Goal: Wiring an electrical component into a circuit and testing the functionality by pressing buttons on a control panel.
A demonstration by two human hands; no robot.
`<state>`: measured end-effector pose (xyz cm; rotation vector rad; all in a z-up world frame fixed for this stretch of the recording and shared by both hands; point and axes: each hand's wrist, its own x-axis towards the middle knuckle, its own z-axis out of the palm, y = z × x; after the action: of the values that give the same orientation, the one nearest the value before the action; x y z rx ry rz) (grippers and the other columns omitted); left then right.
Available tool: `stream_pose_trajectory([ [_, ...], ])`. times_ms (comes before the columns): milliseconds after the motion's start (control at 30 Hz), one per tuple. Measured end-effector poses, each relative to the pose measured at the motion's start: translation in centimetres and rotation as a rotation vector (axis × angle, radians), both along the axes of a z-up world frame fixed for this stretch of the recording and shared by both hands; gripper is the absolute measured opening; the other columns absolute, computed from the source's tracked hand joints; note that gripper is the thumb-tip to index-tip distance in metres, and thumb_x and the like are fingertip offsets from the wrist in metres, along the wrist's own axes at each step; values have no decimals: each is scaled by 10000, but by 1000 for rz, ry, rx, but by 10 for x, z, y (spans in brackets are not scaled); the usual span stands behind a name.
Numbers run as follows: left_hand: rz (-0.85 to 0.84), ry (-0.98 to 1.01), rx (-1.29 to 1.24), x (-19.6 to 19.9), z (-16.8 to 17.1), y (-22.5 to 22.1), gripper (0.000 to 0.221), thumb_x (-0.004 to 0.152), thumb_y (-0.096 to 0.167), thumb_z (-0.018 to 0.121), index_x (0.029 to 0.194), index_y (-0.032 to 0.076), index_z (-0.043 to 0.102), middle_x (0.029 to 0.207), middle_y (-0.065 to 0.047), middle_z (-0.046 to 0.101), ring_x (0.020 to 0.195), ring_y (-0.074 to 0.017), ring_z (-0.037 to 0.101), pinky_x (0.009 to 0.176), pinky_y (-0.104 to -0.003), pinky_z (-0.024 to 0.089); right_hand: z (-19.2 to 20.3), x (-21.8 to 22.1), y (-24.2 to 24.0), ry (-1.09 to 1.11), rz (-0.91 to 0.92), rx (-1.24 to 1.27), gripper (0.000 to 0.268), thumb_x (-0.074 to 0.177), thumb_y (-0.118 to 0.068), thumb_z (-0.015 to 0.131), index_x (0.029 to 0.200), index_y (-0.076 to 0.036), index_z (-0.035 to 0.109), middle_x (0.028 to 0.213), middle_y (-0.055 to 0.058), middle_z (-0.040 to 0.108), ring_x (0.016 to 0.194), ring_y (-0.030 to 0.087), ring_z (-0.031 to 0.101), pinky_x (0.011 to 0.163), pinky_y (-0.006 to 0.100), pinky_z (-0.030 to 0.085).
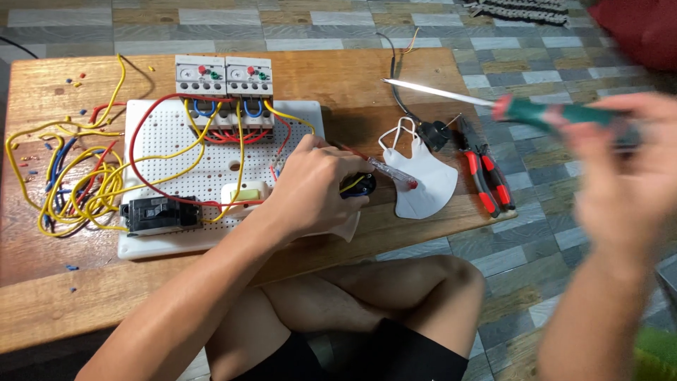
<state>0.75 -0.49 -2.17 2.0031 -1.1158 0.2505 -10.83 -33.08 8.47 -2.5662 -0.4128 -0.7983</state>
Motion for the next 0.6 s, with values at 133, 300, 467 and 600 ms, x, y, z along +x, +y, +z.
stream_pose_trajectory([
  [133,3,15,29,0,-1,0,423,635,219,774,1048,129,793,858,-101,760,682,-363,589,743,-409,492,3,-25,-46,226,-52,141,204,1317,-121,245,1457,-11,346,1579,275,402,1403,427,518,1257,561,483],
  [300,-5,15,5,-1,1,-1,384,630,191,771,1007,120,792,915,-48,785,718,-340,634,749,-379,486,31,-23,-23,297,-11,58,231,1215,-11,333,1437,51,348,1460,260,444,1165,327,530,1126,466,496],
  [467,41,23,20,-2,0,0,359,637,208,784,983,113,789,849,-85,768,675,-369,628,700,-401,495,24,-28,-44,286,90,-32,181,1211,-100,268,1170,-150,437,1651,254,396,1387,410,573,1183,541,574],
  [600,40,40,8,-3,5,1,310,645,196,770,946,126,794,822,-70,769,649,-371,639,609,-424,492,34,-19,-24,408,-178,213,499,1036,-46,419,1504,115,366,1410,277,446,1168,379,552,1091,490,514],
])
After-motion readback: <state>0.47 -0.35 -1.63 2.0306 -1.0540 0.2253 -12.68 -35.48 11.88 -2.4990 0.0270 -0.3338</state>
